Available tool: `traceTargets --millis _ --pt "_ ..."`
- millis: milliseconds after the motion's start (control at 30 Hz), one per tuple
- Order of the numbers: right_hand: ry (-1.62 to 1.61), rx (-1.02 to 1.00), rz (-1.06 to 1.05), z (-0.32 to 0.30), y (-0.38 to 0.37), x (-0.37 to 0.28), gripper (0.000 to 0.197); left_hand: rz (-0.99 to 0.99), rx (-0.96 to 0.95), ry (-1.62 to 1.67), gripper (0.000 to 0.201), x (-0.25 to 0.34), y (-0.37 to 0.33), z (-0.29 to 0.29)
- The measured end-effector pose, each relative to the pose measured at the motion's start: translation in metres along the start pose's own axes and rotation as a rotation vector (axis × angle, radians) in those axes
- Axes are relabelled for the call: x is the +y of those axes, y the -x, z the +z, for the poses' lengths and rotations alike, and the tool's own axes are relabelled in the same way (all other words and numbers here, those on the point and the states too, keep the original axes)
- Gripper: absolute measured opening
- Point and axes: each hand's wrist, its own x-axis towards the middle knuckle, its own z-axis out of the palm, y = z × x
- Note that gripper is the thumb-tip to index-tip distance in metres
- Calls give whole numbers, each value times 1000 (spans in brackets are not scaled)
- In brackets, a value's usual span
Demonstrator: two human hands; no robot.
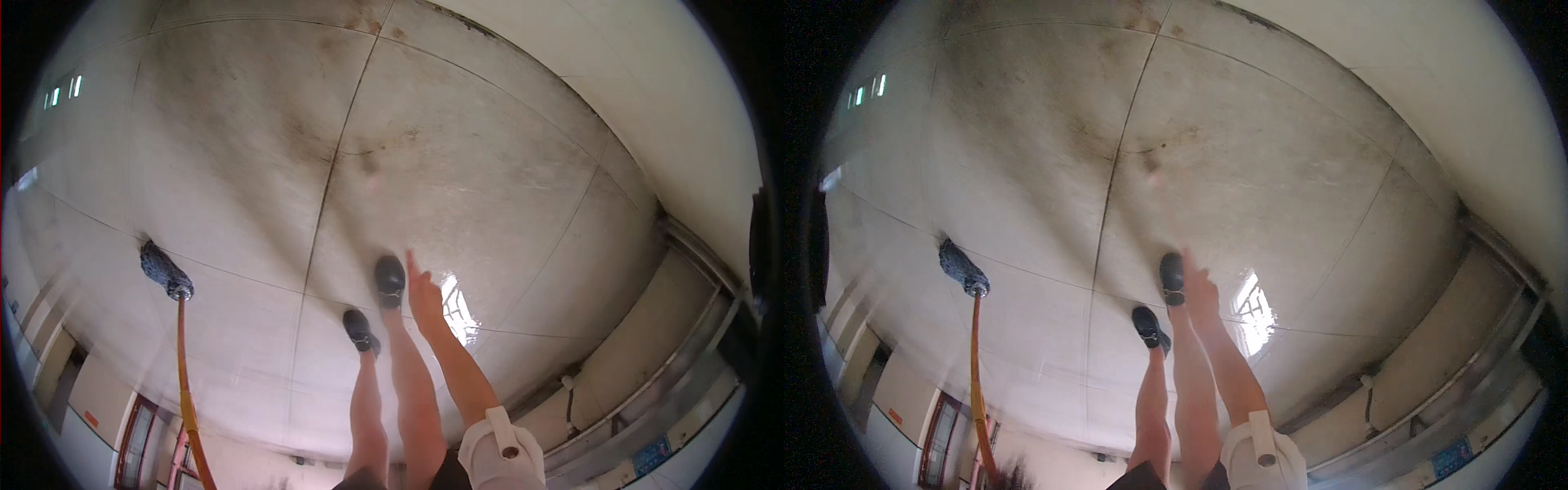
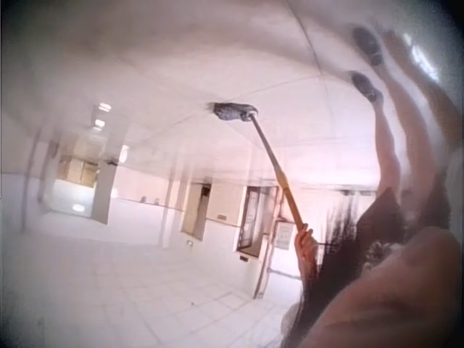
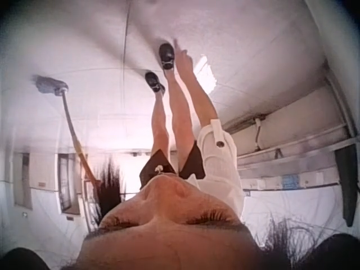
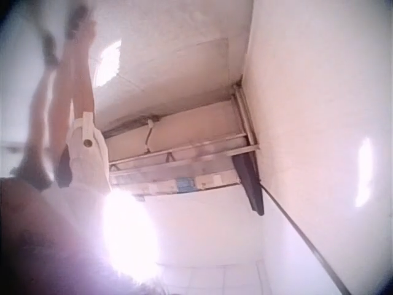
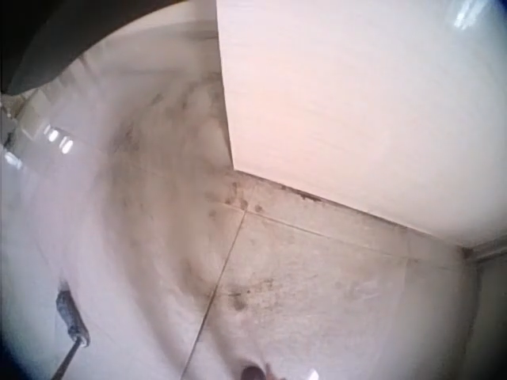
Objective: Cleaning a long stainless steel trough-style sink and the bathroom floor with a brush and mop.
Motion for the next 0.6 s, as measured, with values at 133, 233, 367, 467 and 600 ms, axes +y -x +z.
traceTargets --millis 133,233,367,467,600 --pt "380 43 -133 4 -20 61 81 -15 60 29 20 -1 -4 5" --pt "326 167 60 -60 -81 70 80 53 141 -20 21 -5 -4 4" --pt "171 242 4 -23 -73 12 74 -55 -51 -215 18 -3 -10 11" --pt "126 120 -309 10 -35 -16 73 93 521 -656 12 -2 -15 31" --pt "377 22 -225 -17 -63 18 74 250 490 -1080 11 -16 -11 37"
